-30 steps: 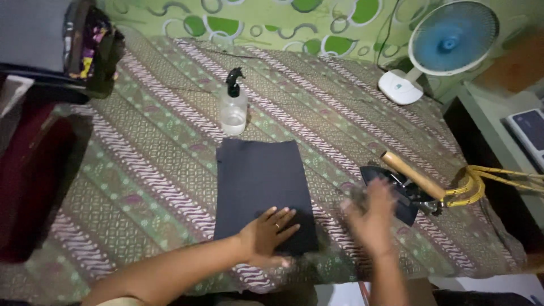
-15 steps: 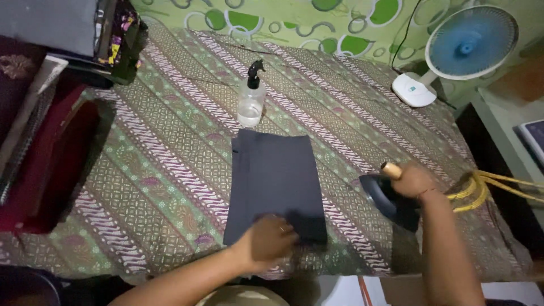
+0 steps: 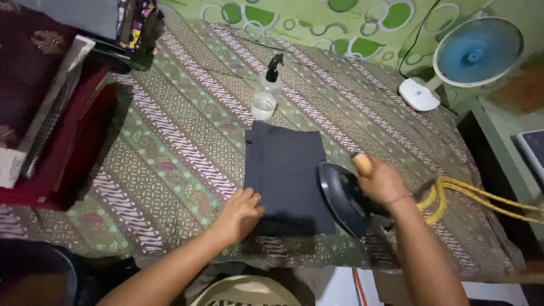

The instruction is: The person irons a dark piece of fabric on a patterned surface. They repeatedly spray the fabric with water from a spray bottle and use a hot iron to smooth it out. The person folds the fabric multiple times during the process.

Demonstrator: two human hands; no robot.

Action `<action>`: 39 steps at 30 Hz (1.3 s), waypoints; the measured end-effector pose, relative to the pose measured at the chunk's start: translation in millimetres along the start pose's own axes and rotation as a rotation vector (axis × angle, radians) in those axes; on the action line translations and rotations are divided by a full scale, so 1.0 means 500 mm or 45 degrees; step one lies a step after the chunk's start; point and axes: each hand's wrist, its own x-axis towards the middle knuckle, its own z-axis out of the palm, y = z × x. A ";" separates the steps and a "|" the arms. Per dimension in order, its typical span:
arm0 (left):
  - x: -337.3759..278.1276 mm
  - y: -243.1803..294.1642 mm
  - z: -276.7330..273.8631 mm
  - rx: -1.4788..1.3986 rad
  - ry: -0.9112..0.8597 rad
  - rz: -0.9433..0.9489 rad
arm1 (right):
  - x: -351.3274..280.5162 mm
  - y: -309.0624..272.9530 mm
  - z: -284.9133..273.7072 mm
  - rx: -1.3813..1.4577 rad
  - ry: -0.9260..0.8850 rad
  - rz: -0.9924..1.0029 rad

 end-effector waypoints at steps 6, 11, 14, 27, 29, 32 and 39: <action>0.014 0.003 0.025 0.330 0.159 0.140 | 0.003 -0.222 0.109 -0.333 0.055 -0.294; -0.012 0.003 0.013 0.269 0.136 0.172 | 0.019 -0.232 0.081 -0.233 -0.037 -0.171; -0.027 -0.014 0.026 0.217 0.022 0.156 | 0.025 -0.228 0.081 -0.221 -0.036 -0.117; 0.044 0.057 -0.207 -0.121 0.540 -0.099 | -0.053 -0.435 0.075 -0.028 0.187 -0.565; 0.057 0.065 -0.213 -0.145 0.555 -0.142 | -0.042 -0.422 0.076 -0.027 0.158 -0.591; 0.049 0.069 -0.196 -0.166 0.531 -0.224 | -0.037 -0.388 0.057 -0.015 0.052 -0.537; 0.011 0.053 -0.119 -0.115 0.392 -0.456 | -0.057 -0.235 -0.001 -0.110 -0.191 -0.171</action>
